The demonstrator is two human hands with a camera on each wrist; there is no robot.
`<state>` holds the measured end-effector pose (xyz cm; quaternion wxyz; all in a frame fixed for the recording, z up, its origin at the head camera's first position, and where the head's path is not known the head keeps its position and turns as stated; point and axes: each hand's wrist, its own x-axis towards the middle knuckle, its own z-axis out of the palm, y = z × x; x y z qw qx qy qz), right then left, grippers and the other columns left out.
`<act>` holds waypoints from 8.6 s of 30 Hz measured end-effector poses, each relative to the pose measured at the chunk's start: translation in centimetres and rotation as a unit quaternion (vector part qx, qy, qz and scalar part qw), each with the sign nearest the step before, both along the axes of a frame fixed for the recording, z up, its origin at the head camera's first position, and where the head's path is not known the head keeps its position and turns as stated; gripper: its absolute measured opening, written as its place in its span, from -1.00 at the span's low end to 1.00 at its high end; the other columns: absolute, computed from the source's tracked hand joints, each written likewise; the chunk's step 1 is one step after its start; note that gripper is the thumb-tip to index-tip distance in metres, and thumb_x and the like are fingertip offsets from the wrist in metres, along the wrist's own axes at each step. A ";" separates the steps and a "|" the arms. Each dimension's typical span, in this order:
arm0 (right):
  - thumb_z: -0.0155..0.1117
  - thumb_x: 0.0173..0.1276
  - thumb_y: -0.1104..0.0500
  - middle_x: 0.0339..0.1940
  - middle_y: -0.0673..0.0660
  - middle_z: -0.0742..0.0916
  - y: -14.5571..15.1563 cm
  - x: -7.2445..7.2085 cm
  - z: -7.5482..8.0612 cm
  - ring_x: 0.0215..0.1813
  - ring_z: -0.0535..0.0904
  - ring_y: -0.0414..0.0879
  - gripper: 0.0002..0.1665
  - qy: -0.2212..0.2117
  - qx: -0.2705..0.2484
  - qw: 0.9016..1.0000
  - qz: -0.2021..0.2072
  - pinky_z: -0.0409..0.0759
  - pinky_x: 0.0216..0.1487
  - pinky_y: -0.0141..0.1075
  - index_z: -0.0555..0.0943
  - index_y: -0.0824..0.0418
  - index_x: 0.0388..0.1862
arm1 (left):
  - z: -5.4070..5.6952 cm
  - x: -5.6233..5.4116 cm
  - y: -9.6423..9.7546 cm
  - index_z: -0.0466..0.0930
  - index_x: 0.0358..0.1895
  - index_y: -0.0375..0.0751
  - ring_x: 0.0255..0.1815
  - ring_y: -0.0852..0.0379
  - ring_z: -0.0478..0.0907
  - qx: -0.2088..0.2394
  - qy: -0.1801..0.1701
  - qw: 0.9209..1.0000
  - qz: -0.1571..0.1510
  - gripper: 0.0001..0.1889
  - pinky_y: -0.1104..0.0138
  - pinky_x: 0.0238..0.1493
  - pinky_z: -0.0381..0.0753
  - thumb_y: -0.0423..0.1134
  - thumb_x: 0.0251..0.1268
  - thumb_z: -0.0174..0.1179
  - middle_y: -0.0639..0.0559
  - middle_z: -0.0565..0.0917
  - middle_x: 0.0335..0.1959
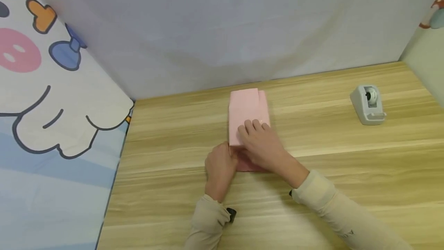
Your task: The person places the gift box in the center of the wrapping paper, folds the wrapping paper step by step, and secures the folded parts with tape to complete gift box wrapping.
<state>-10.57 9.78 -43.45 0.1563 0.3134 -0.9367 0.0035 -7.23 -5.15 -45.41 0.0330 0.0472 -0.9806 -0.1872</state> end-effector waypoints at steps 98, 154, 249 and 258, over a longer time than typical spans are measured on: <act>0.49 0.37 0.08 -0.42 0.02 0.71 -1.6 5.7 -1.9 -0.31 0.63 -0.03 -0.84 -0.147 -0.232 0.954 -0.118 0.61 -0.32 -0.16 0.80 0.12 -0.37 | 1.7 -4.2 -5.6 0.86 -0.30 0.02 0.60 -0.10 0.35 -0.158 0.142 0.863 -0.459 -0.95 0.04 0.45 0.51 -0.25 0.26 0.45 -0.09 0.41 0.58; 0.49 0.35 0.18 -0.59 -0.04 0.75 -0.3 3.7 -1.3 -0.59 0.45 -0.30 -0.78 -0.259 -0.289 0.915 -0.111 0.43 -0.55 -0.41 0.76 0.13 -0.52 | 1.1 -5.0 -6.3 0.64 -0.33 -0.10 0.56 -0.10 0.43 0.093 0.139 0.882 -0.441 -0.81 0.10 0.57 0.39 -0.28 0.19 0.52 -0.08 0.56 0.47; 0.43 0.22 0.30 0.38 0.30 0.66 0.9 8.6 -1.5 0.40 0.61 0.19 -0.32 -0.131 -0.048 0.990 -0.014 0.52 0.41 0.14 0.56 0.41 0.35 | 1.1 -4.2 0.0 0.38 -0.11 -0.14 -0.11 0.03 0.35 -0.263 0.175 0.894 -0.318 -0.66 0.29 -0.06 0.55 -0.23 0.27 0.40 -0.02 0.39 -0.15; 0.39 0.30 0.30 0.41 0.29 0.64 0.8 9.0 -1.2 0.46 0.56 0.17 -0.35 -0.152 -0.053 0.987 0.004 0.47 0.46 0.16 0.55 0.40 0.38 | 1.1 -4.2 0.1 0.38 -0.13 -0.14 -0.12 0.03 0.35 -0.252 0.182 0.898 -0.312 -0.80 0.27 -0.08 0.54 -0.30 0.40 0.25 -0.01 0.38 -0.18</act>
